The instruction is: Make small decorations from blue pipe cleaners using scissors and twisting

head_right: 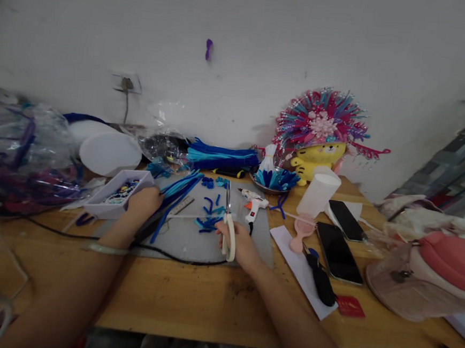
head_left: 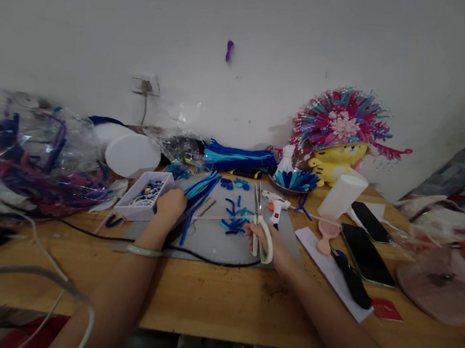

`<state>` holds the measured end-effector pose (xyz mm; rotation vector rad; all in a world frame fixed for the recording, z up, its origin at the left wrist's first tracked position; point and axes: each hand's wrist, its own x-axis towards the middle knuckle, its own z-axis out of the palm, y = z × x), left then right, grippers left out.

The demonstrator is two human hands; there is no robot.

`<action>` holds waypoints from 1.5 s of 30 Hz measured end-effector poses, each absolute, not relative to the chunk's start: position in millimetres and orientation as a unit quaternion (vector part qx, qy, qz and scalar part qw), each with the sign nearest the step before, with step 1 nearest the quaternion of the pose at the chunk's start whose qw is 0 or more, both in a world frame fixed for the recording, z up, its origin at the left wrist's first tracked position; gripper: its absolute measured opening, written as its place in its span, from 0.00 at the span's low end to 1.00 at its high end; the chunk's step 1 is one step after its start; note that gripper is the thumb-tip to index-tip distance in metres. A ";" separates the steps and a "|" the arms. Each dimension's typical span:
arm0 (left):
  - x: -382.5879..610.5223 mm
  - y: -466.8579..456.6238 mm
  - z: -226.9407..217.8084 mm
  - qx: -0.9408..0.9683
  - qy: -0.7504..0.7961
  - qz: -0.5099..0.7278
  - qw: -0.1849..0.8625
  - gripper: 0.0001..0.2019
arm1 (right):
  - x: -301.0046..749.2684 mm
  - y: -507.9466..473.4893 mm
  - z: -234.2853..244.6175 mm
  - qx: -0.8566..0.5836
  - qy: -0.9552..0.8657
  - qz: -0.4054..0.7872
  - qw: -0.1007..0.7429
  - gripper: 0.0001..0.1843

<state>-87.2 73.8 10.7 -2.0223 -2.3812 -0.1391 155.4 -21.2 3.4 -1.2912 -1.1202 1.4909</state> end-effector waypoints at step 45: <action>-5.3 15.4 51.0 -0.900 -0.358 -0.220 0.114 0.17 | 178.3 3.0 17.7 -0.524 -0.563 0.386 0.509 0.18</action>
